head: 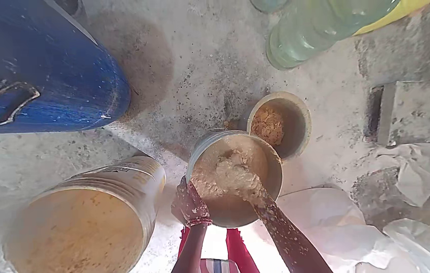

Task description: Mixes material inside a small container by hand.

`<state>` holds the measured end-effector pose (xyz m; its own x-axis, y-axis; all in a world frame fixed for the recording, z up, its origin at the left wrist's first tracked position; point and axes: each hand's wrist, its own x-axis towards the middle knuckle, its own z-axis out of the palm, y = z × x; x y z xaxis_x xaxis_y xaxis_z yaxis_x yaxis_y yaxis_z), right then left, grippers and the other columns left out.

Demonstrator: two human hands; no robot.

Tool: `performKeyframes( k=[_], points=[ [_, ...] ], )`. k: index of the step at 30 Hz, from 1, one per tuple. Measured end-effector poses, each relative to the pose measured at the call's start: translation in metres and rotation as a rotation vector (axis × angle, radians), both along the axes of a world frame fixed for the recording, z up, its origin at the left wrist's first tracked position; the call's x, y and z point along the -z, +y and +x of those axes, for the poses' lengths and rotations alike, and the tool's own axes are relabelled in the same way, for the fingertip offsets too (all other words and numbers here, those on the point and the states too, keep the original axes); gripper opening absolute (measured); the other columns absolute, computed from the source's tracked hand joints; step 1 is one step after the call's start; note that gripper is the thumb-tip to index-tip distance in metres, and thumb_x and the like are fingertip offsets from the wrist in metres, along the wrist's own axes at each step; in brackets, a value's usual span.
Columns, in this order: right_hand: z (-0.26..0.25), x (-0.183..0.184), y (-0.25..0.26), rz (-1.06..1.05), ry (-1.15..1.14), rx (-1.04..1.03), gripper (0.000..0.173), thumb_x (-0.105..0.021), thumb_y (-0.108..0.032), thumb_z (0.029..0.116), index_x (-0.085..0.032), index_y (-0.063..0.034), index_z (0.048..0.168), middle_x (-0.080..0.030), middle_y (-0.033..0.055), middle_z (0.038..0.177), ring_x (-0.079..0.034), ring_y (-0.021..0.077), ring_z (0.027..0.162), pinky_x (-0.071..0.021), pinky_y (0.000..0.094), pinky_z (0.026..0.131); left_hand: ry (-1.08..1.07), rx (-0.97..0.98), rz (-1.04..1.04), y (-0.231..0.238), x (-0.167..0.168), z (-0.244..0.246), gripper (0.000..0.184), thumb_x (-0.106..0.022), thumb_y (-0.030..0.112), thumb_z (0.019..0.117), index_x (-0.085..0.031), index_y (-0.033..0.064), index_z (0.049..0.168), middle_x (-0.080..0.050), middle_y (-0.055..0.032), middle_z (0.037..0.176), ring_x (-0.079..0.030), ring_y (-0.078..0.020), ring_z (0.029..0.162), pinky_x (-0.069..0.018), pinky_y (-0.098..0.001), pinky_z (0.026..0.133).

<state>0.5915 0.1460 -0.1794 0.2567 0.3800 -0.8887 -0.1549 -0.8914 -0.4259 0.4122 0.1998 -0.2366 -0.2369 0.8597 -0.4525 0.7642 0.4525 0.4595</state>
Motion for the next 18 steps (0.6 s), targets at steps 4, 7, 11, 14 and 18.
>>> performKeyframes(
  k=[4,7,11,14,18],
  points=[
    [-0.009,-0.017,-0.011,0.024,-0.046,-0.074,0.038,-0.049,-0.001,0.1044,-0.047,0.0138,0.139,-0.061,0.0222,0.130,-0.059,0.0082,0.114,-0.0453,0.0173,0.099,0.038,0.035,-0.065,-0.001,-0.001,-0.002,0.049,-0.029,0.030,0.1097,-0.055,0.0077,0.145,-0.061,-0.0231,0.137,-0.057,-0.0414,0.129,-0.0392,-0.0674,0.103],
    [-0.019,-0.015,-0.003,0.093,-0.018,0.073,0.031,-0.048,0.003,0.1031,-0.049,0.0147,0.132,-0.063,0.0151,0.114,-0.058,0.0014,0.098,-0.0471,0.0133,0.089,0.020,0.015,-0.038,0.000,0.000,-0.001,0.050,-0.030,0.029,0.1086,-0.057,0.0046,0.143,-0.062,-0.0241,0.135,-0.058,-0.0407,0.128,-0.0390,-0.0654,0.105],
    [-0.024,-0.005,-0.020,0.241,0.072,0.172,0.030,-0.042,0.003,0.1041,-0.048,0.0159,0.131,-0.063,0.0131,0.110,-0.060,0.0014,0.097,-0.0493,0.0127,0.085,0.027,0.042,-0.044,-0.005,0.008,-0.004,0.052,-0.026,0.032,0.1091,-0.055,0.0079,0.145,-0.061,-0.0217,0.138,-0.056,-0.0389,0.130,-0.0388,-0.0629,0.107],
    [-0.024,-0.023,-0.003,0.039,0.004,-0.083,0.039,-0.051,0.002,0.1020,-0.047,0.0142,0.139,-0.061,0.0193,0.128,-0.058,0.0035,0.112,-0.0453,0.0145,0.096,0.042,0.057,-0.058,-0.005,0.007,-0.004,0.052,-0.026,0.031,0.1088,-0.053,0.0077,0.147,-0.060,-0.0214,0.139,-0.056,-0.0393,0.131,-0.0389,-0.0631,0.106],
    [-0.031,0.010,-0.032,0.143,-0.024,-0.081,0.041,-0.055,-0.004,0.1010,-0.049,0.0150,0.137,-0.063,0.0207,0.127,-0.060,0.0046,0.113,-0.0470,0.0145,0.097,0.070,0.067,-0.097,-0.002,0.004,-0.003,0.050,-0.027,0.029,0.1093,-0.053,0.0093,0.147,-0.060,-0.0205,0.140,-0.057,-0.0385,0.129,-0.0408,-0.0640,0.104]
  ],
)
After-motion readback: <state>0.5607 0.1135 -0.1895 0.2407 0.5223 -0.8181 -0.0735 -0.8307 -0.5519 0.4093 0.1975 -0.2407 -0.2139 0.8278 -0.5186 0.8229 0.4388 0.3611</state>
